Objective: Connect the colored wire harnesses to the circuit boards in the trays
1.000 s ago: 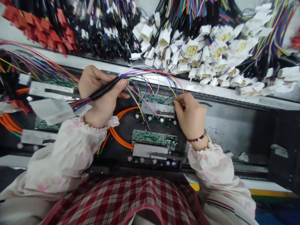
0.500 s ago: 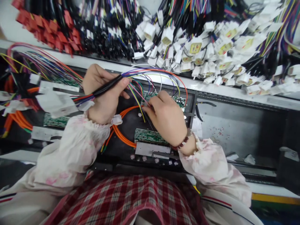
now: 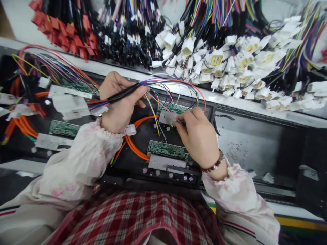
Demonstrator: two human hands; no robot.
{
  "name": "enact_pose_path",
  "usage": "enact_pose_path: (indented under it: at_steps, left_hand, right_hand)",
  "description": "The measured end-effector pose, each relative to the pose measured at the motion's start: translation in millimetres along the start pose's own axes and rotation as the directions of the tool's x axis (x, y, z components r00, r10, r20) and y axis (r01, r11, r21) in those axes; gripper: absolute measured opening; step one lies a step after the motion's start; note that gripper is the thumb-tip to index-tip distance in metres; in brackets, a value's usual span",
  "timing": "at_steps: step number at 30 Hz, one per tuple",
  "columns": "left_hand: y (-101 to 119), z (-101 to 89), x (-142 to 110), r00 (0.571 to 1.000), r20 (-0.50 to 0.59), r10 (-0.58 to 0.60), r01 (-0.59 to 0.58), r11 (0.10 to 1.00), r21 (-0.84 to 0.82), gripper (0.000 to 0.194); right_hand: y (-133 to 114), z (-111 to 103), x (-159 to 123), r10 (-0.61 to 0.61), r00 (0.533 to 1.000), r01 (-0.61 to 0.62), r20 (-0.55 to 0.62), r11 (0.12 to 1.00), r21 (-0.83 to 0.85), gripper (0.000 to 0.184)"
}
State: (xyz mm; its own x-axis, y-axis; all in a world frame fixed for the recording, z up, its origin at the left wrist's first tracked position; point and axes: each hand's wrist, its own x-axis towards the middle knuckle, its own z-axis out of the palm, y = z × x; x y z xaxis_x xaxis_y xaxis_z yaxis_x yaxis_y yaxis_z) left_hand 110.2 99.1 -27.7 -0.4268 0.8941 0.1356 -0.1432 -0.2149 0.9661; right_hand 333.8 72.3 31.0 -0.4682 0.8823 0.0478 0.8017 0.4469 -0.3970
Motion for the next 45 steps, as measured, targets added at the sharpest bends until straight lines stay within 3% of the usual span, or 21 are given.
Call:
enact_pose_path:
  at_steps: [4, 9, 12, 15, 22, 26, 39, 43, 45]
  left_hand:
    - [2, 0.3, 0, 1.0, -0.013, -0.012, 0.012, 1.0, -0.019, 0.038]
    - [5, 2.4, 0, 0.999, -0.018, -0.044, 0.044, 0.999, -0.003, 0.038]
    - [5, 2.2, 0, 1.0, 0.002, -0.028, 0.028, 0.999, 0.016, 0.037]
    - [9, 3.0, -2, 0.999, 0.013, -0.044, 0.043, 0.998, 0.055, 0.035]
    - [18, 5.7, -6, 0.995, 0.017, -0.1, 0.096, 0.986, 0.134, 0.032]
    - [18, 5.3, -6, 0.99, 0.021, -0.138, 0.133, 0.978, 0.158, 0.027]
    - [22, 5.6, -7, 0.999, 0.013, -0.03, 0.029, 0.996, 0.085, 0.034]
    - [20, 1.9, -5, 0.999, 0.044, -0.001, -0.006, 0.987, 0.163, 0.031]
    - [18, 0.4, -4, 0.999, 0.049, 0.01, -0.018, 0.984, 0.178, 0.03]
  right_hand:
    - [11, -7, -3, 0.003, 1.0, -0.003, -0.018, 1.0, 0.008, 0.008]
    - [25, -21, -16, 0.097, 0.995, -0.098, -0.006, 0.993, -0.063, 0.01]
    - [21, -18, -10, 0.172, 0.969, -0.18, -0.18, 0.983, -0.03, 0.013]
    - [19, -4, 7, 0.194, 0.932, -0.174, -0.307, 0.981, 0.091, 0.014]
    - [34, 23, 21, 0.155, 0.943, -0.135, -0.295, 0.987, 0.088, 0.008]
    - [32, 24, 19, 0.144, 0.952, -0.133, -0.271, 0.989, 0.059, 0.006]
    - [33, 27, 20, 0.132, 0.947, -0.13, -0.294, 0.991, 0.026, 0.005]
    - [30, 23, 19, 0.157, 0.954, -0.157, -0.256, 0.987, 0.021, 0.005]
    - [23, 19, 19, 0.167, 0.941, -0.177, -0.295, 0.984, -0.008, 0.008]
